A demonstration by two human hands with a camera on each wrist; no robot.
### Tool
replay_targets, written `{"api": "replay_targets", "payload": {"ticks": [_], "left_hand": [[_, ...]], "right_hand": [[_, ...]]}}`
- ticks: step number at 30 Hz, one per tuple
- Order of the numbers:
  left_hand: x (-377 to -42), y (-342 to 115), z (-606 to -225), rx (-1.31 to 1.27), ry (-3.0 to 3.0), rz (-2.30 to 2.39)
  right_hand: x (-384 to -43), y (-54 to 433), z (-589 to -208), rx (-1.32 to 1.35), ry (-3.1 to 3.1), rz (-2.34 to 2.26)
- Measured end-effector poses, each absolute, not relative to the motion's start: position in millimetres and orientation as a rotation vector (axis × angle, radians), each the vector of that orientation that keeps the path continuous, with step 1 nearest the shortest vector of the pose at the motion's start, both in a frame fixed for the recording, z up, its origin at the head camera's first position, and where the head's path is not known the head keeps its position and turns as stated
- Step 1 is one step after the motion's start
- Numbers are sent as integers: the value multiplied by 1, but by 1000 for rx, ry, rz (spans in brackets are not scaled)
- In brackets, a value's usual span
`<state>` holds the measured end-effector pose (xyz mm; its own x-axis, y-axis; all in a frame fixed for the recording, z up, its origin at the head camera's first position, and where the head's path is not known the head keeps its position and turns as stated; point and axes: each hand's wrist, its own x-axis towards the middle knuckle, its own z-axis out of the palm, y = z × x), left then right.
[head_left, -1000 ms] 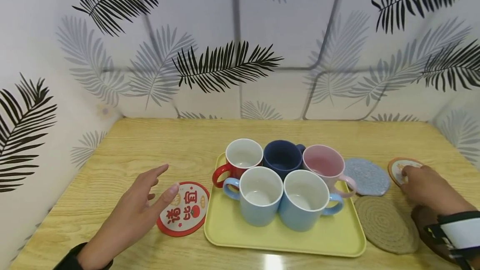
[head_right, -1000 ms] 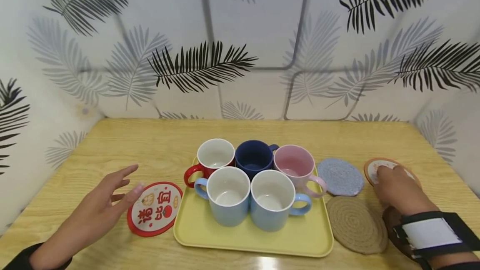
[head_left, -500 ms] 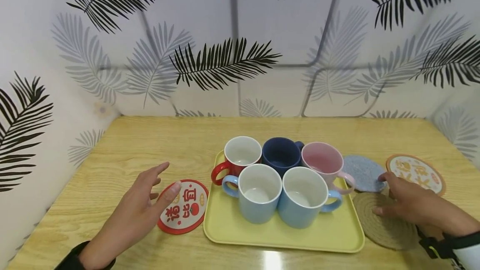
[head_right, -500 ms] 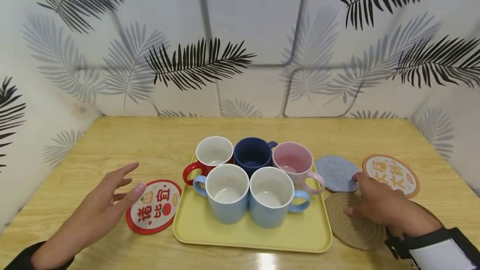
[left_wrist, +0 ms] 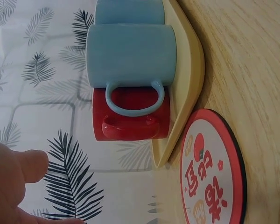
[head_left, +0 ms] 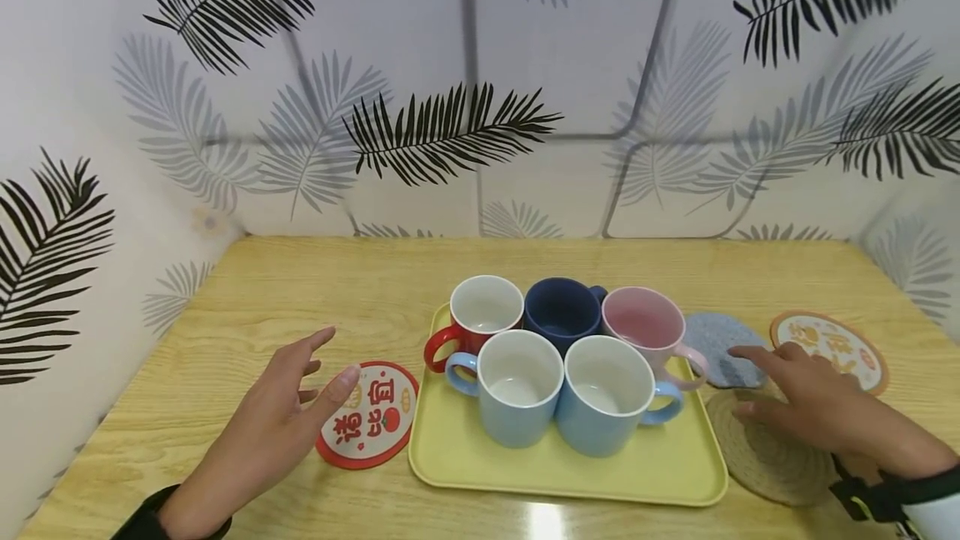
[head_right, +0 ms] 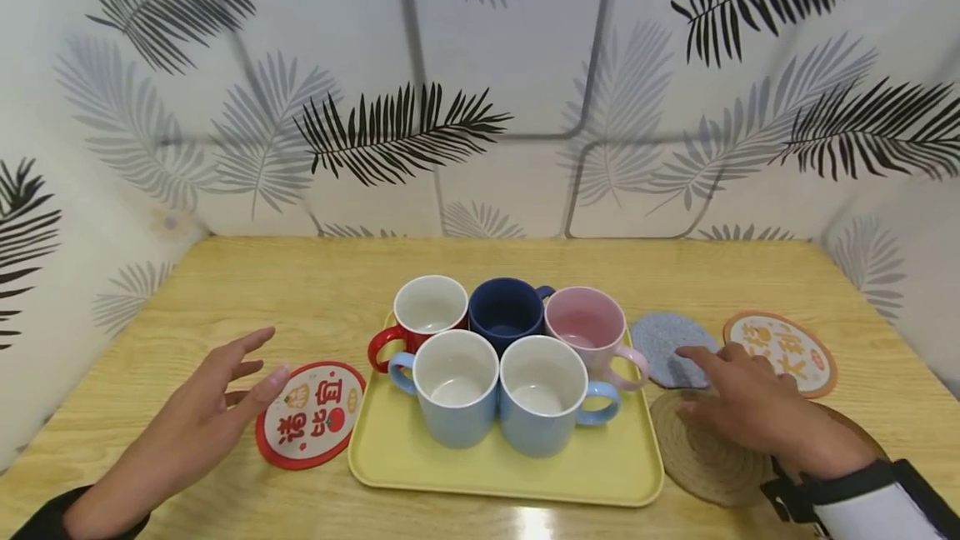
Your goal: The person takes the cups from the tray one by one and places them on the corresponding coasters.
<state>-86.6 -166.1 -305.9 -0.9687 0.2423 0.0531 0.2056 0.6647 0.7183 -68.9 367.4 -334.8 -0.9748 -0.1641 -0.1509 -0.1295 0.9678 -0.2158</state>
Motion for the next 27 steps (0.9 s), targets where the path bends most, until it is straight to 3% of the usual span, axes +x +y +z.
{"api": "replay_targets", "payload": {"ticks": [5, 17, 27], "left_hand": [[-84, -167, -308, 355, 2811, 1208], [-84, -166, -309, 337, 2808, 1199], [-90, -165, -311, 323, 2807, 1160]], "right_hand": [[-67, 345, -346, -350, 3056, -218], [-64, 347, -349, -201, 3054, -196], [-59, 345, -351, -287, 3114, -204]]}}
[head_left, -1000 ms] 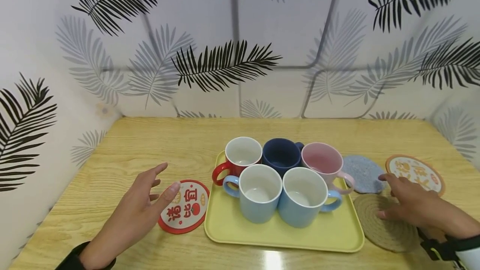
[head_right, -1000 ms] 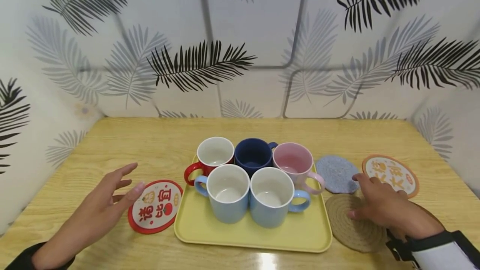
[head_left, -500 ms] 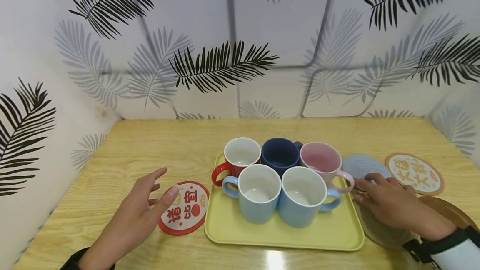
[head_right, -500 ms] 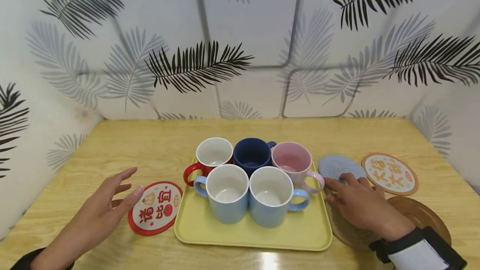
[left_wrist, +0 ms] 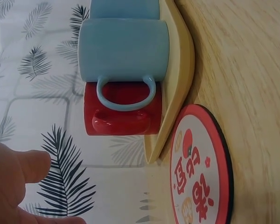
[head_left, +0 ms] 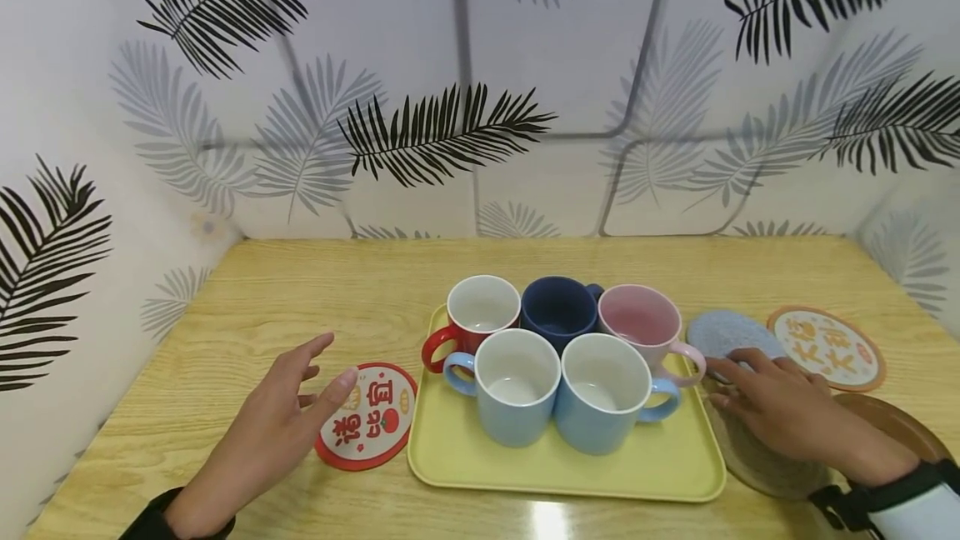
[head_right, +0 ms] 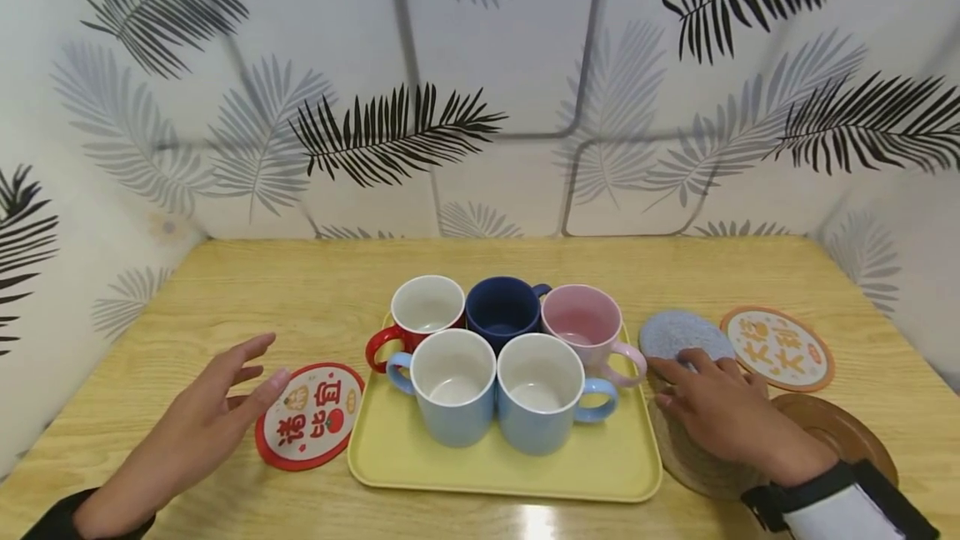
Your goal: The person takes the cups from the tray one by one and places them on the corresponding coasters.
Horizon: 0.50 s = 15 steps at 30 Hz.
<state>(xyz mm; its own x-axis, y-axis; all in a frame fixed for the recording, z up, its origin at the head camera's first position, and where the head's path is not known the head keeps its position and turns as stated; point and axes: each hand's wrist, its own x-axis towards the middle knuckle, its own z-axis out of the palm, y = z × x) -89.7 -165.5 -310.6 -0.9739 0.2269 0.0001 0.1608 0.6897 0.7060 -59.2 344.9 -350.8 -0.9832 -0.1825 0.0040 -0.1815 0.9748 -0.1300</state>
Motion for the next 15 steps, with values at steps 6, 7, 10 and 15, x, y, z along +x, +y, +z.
{"api": "replay_targets", "payload": {"ticks": [6, 7, 10, 15], "left_hand": [[-96, -172, -322, 356, 2846, 1091], [-99, -173, -325, 344, 2842, 1045], [-106, -176, -334, 285, 2802, 893], [-111, -178, -347, 187, 2770, 810]], "right_hand": [[-62, 343, -349, -276, 3097, -243], [-62, 343, -348, -260, 3092, -261], [-62, 344, -342, -203, 3114, -336], [-62, 337, -331, -177, 3269, -459]]}}
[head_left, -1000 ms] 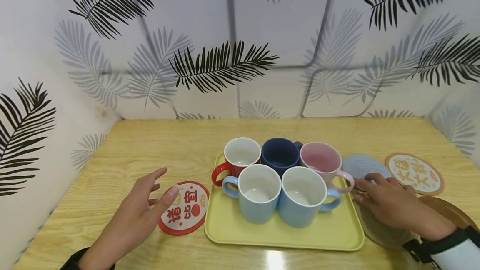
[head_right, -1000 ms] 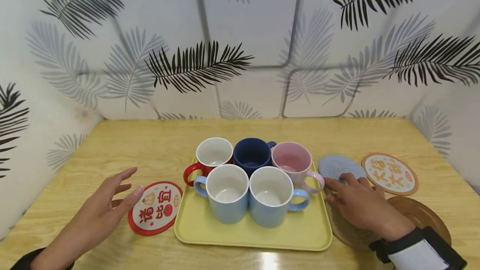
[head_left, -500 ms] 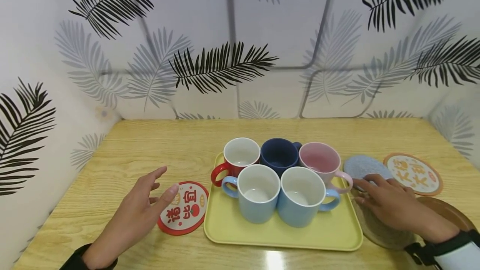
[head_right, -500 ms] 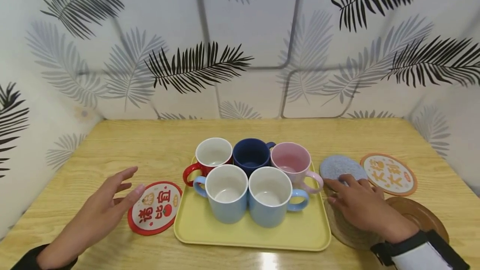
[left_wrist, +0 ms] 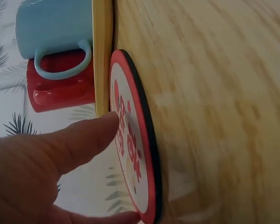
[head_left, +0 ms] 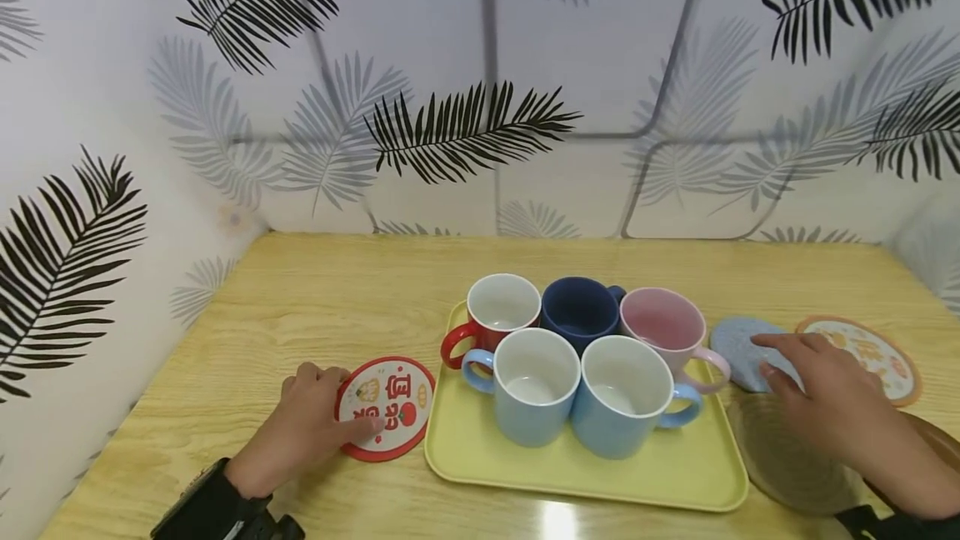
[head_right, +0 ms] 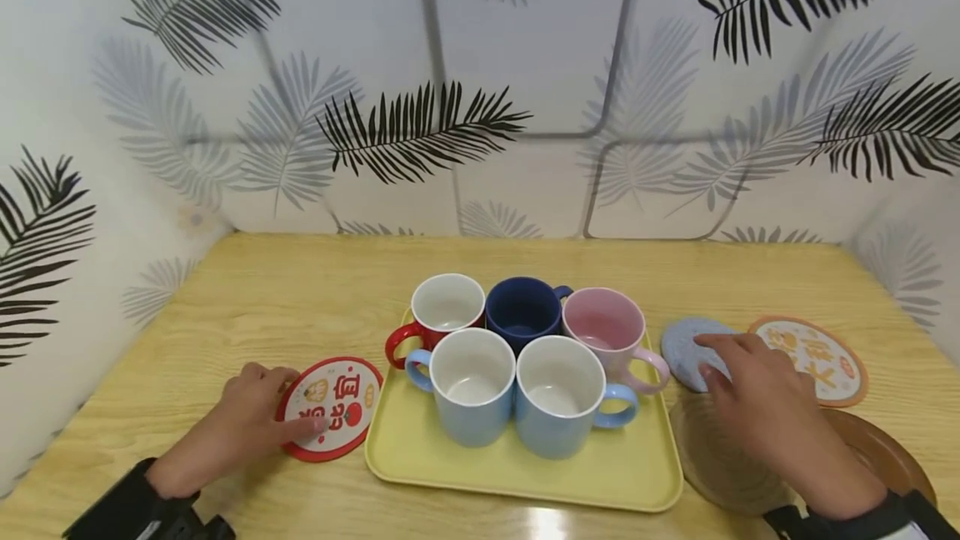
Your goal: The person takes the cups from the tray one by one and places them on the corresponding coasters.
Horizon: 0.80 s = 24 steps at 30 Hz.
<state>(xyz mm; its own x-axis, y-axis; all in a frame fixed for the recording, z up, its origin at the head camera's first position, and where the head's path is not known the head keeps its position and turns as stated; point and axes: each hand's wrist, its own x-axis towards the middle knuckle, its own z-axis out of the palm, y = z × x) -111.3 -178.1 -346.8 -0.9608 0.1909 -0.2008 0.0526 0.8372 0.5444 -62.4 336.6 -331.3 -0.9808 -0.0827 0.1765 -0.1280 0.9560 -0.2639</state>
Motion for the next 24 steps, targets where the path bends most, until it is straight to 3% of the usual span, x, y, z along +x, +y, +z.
{"api": "replay_targets", "payload": {"ticks": [13, 24], "left_hand": [[-115, -177, -349, 20, 2690, 1158], [-82, -148, -283, -22, 2475, 1961]], "right_hand": [[-48, 311, -317, 128, -2593, 623], [-29, 269, -310, 285, -2414, 1014]]}}
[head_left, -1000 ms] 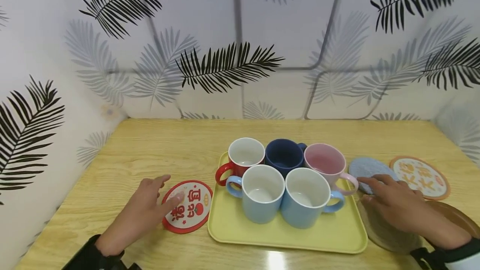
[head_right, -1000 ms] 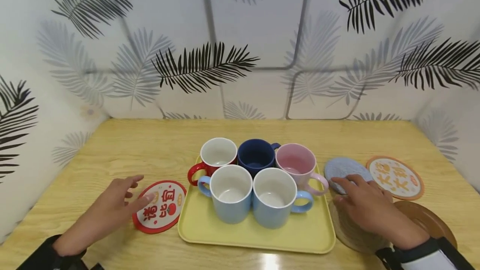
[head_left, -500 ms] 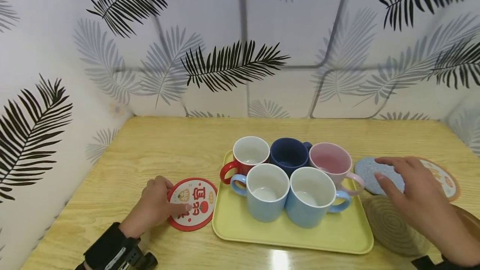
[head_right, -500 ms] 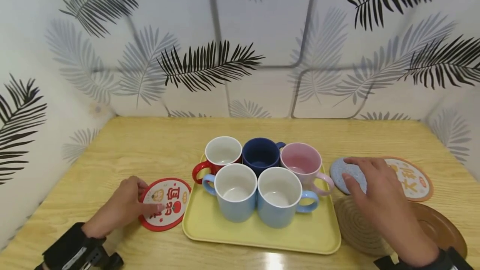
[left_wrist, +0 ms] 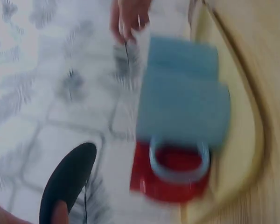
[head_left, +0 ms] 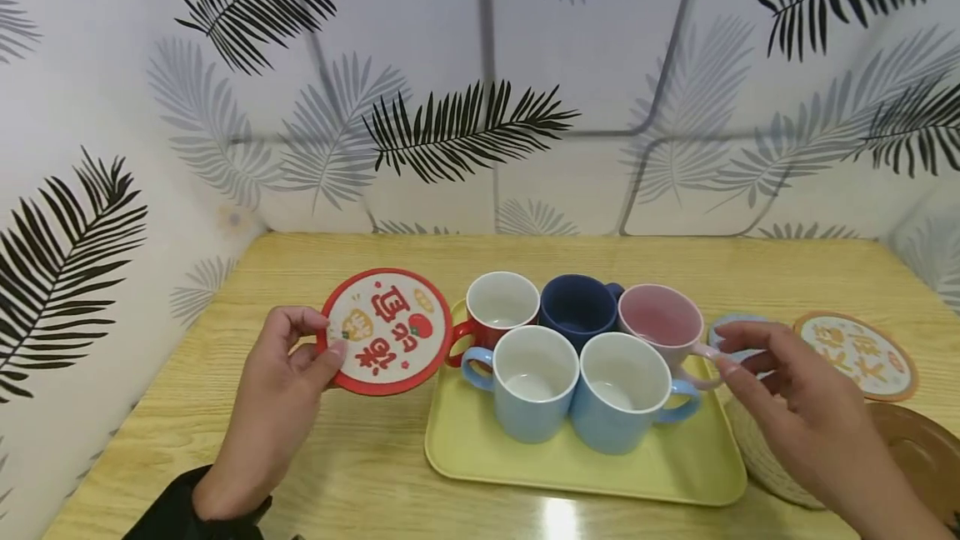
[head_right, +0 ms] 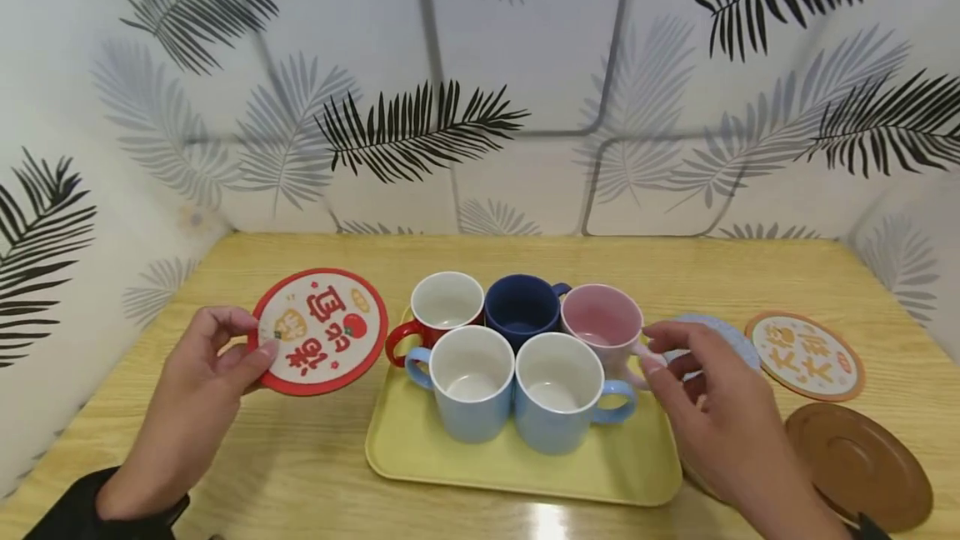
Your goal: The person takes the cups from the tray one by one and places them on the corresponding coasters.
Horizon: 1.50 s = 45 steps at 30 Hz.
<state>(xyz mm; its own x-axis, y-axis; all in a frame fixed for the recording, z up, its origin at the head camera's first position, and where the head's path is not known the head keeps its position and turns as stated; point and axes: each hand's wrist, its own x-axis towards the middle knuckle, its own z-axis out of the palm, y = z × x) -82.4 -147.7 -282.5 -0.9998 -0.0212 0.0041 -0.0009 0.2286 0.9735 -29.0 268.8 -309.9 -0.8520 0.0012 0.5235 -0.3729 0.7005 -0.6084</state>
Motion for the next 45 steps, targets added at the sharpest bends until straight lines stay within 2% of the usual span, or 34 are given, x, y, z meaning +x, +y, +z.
{"api": "replay_targets", "payload": {"ticks": [8, 10, 15, 22, 26, 32, 39, 45], "left_hand": [[-41, -75, -284, -288, -2252, -2367], [-35, -60, -290, -405, -2248, -2463], [-33, -45, -298, -549, -2456, -2336], [-75, -72, -318, -348, -2661, -1553], [-97, -89, -341, -303, -2844, -1418], [-111, -91, -357, -358, -2975, -1377], [-114, -90, -357, -413, -3016, -1411], [-114, -100, -354, -411, -3016, -1413]], "right_hand": [[-17, 230, -317, 744, -2455, 1714], [-16, 225, -319, 768, -2431, 1986], [-14, 226, -323, 549, -2339, 2388], [-13, 265, -315, 59, -2233, 2138], [-18, 290, -311, -118, -2001, 2076], [-30, 314, -312, -323, -1716, 2103], [-36, 325, -321, -407, -1661, 2115], [-40, 331, -329, -299, -1622, 2192]]}}
